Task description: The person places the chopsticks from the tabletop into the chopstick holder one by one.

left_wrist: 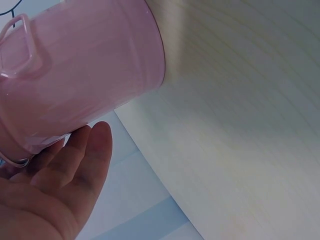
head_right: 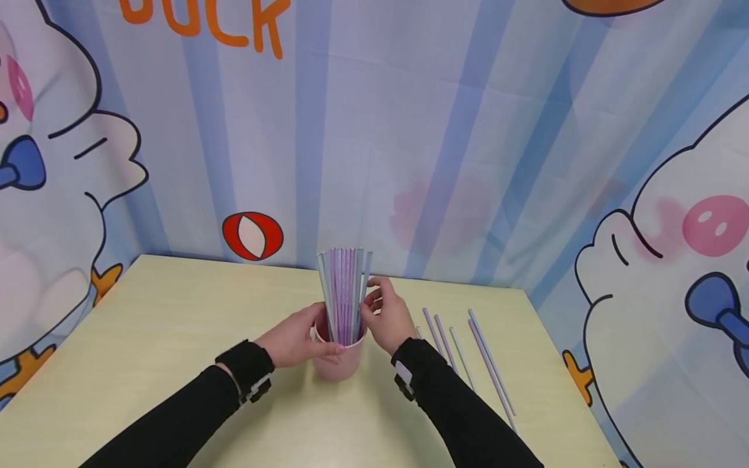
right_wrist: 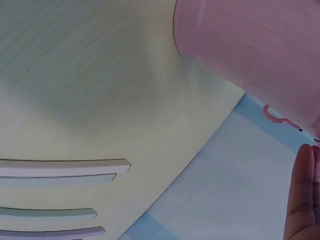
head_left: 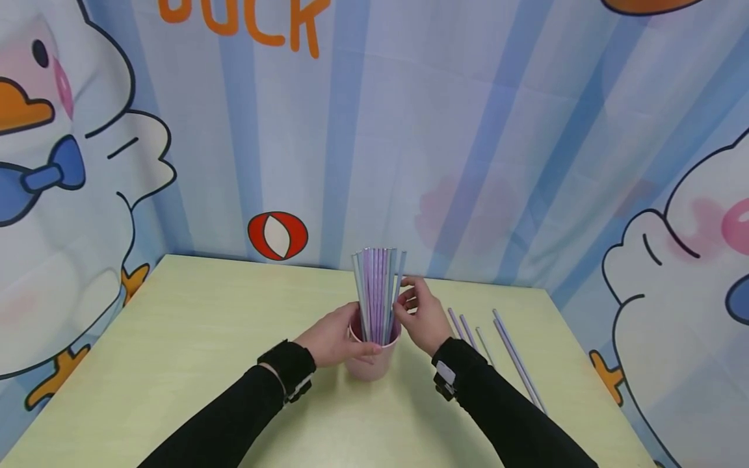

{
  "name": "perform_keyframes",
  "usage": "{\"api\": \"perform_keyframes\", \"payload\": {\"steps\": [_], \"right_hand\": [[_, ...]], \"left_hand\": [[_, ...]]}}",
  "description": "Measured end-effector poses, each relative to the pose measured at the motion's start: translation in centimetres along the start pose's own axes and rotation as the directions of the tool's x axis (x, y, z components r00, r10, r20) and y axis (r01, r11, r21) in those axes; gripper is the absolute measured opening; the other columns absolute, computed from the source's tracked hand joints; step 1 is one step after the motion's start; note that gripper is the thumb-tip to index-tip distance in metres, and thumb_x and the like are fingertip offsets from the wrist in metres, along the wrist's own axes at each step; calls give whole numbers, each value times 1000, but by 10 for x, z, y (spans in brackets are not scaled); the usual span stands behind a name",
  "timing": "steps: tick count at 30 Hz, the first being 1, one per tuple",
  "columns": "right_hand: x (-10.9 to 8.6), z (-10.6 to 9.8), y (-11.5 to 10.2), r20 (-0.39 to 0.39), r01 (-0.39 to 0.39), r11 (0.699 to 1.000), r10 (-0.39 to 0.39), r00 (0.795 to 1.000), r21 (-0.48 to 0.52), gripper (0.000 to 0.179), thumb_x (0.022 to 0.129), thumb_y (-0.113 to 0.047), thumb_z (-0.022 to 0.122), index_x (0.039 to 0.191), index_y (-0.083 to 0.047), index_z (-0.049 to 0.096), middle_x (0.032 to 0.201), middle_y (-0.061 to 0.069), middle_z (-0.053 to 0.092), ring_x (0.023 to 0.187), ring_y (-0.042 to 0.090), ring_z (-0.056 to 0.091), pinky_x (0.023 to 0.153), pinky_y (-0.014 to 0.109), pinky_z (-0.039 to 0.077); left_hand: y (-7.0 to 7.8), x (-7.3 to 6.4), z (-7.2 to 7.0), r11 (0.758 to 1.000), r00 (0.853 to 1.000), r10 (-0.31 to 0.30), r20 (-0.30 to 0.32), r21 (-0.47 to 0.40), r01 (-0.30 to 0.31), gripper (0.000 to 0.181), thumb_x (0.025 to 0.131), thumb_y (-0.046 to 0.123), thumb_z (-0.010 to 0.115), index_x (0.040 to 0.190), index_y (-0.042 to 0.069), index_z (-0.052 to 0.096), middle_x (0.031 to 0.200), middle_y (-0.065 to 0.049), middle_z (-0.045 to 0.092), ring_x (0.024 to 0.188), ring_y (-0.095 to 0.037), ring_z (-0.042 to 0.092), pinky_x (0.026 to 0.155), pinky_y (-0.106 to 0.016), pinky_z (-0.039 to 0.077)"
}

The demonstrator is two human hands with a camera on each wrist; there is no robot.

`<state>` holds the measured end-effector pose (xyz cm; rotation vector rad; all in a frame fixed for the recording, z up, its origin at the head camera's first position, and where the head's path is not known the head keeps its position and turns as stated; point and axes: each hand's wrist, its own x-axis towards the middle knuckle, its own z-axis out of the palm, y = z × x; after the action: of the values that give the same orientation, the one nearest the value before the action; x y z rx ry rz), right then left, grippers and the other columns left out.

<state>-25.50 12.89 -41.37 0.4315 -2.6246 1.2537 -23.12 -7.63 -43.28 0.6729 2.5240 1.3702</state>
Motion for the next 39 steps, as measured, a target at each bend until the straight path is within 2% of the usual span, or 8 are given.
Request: {"api": "perform_keyframes", "payload": {"steps": [8,11,14,21,26,30,33,39], "right_hand": [[-5,-15,8,10,-11,999,11,1000,-31,35,92,-13,65,125,-6,55,95,8,62,87,23,63,76,41,56],[-8,-24,16,25,-21,995,23,999,-95,32,93,-13,64,123,-5,59,95,8,62,88,23,63,76,42,56],[-15,-31,27,65,-15,979,29,997,-202,29,93,-13,64,120,-4,64,95,8,63,87,23,61,77,41,54],[-33,-35,55,166,31,894,49,985,-447,25,90,-11,68,113,-3,72,91,5,64,79,19,58,73,37,52],[-43,-32,69,215,105,805,28,976,-584,24,85,-13,73,107,-4,75,85,6,63,76,20,61,71,38,54],[-48,-29,79,236,125,748,44,971,-652,19,85,-16,73,101,-8,78,79,3,60,70,17,58,69,37,54],[-49,-27,86,238,118,736,61,969,-667,17,85,-18,73,99,-10,79,77,1,57,65,14,52,64,34,51],[-52,-26,87,236,115,739,61,970,-664,19,85,-18,73,101,-11,79,76,1,55,62,13,47,59,31,47]], "left_hand": [[1,-1,1,1000,1000,-13,-8,0,13,92,77,45,78,152,20,30,144,1,48,123,-19,51,105,-45,42],[2,0,0,1000,1000,-19,-14,18,20,93,76,47,78,152,21,30,145,1,47,123,-19,51,106,-46,41],[2,0,0,999,1000,-25,-18,35,25,94,76,48,78,152,21,31,145,1,47,122,-18,50,107,-46,40],[2,0,1,999,1000,-12,-20,46,13,93,77,46,78,152,20,30,147,0,46,124,-18,49,108,-46,38],[2,0,1,999,1000,-15,-23,43,16,94,76,47,78,152,20,30,147,0,46,126,-19,48,109,-47,37],[3,0,1,999,1000,-19,-24,40,20,94,76,47,78,152,21,30,146,0,46,126,-19,49,109,-47,37],[3,-1,1,999,1000,-19,-24,41,20,93,76,47,78,152,20,31,146,0,47,125,-19,49,109,-47,37],[4,-2,1,999,1000,-20,-24,40,21,92,76,46,78,151,19,31,145,0,47,125,-19,49,109,-47,37]]}}
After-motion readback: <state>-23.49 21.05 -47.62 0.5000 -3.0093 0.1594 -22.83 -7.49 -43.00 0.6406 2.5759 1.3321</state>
